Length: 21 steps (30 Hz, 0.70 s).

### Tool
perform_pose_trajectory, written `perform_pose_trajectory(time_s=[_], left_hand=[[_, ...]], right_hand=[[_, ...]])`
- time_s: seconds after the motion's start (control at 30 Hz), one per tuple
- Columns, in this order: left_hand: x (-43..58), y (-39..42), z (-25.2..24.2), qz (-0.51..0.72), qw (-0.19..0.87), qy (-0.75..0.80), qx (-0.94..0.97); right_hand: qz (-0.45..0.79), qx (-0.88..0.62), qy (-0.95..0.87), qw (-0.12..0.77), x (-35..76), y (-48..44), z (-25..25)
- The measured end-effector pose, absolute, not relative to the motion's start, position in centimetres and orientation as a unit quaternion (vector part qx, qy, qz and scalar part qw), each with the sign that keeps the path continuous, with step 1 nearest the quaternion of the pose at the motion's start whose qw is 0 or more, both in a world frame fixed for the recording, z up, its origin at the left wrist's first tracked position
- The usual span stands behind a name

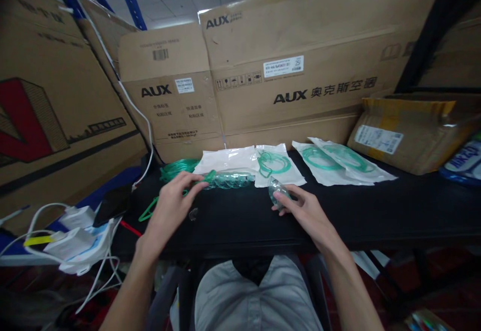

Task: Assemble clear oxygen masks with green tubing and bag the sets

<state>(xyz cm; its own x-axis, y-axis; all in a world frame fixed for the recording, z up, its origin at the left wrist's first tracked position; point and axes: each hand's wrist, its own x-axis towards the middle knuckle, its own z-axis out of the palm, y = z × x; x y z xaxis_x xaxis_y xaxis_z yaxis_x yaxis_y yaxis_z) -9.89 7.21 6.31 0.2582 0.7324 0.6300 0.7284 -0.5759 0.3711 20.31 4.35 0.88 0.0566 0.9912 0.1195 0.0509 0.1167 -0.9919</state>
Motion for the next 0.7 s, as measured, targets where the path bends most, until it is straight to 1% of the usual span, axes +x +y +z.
perform_pose_trajectory(time_s=[0.07,0.2,0.27,0.33,0.37,0.4,0.47,0.53,0.6,0.7], left_hand=[[-13.1,7.7,7.0,0.382,-0.044,0.521,0.762],[-17.5,8.8,6.6,0.248,-0.052,0.664,0.704],[-17.4,8.9,6.4,0.249,-0.062,0.687,0.680],[-15.8,8.7,6.4,0.292,-0.042,0.667,0.684],[-14.6,8.5,6.3,0.310,-0.005,0.642,0.701],[-13.2,8.2,6.2,0.317,0.057,0.609,0.724],[-10.4,7.8,5.5,0.299,0.206,0.523,0.771],[-8.0,7.7,4.3,0.267,0.308,0.459,0.789],[-6.3,8.1,2.9,0.270,0.349,0.440,0.782],[-5.0,8.9,1.0,0.322,0.414,0.426,0.737]], right_hand=[[0.442,-0.490,-0.534,0.528,19.9,4.3,0.9],[0.445,-0.474,-0.567,0.506,18.7,4.4,0.7],[0.453,-0.460,-0.583,0.494,17.9,4.5,0.3],[0.456,-0.441,-0.596,0.493,17.0,4.7,-0.3],[0.452,-0.431,-0.603,0.497,16.6,4.7,-0.6],[0.443,-0.422,-0.611,0.502,16.2,4.9,-1.0],[0.401,-0.415,-0.633,0.516,15.6,5.1,-1.6],[0.340,-0.417,-0.660,0.524,15.1,5.3,-2.1],[0.287,-0.418,-0.682,0.527,14.9,5.6,-2.3],[0.255,-0.419,-0.698,0.522,15.1,5.8,-2.5]])
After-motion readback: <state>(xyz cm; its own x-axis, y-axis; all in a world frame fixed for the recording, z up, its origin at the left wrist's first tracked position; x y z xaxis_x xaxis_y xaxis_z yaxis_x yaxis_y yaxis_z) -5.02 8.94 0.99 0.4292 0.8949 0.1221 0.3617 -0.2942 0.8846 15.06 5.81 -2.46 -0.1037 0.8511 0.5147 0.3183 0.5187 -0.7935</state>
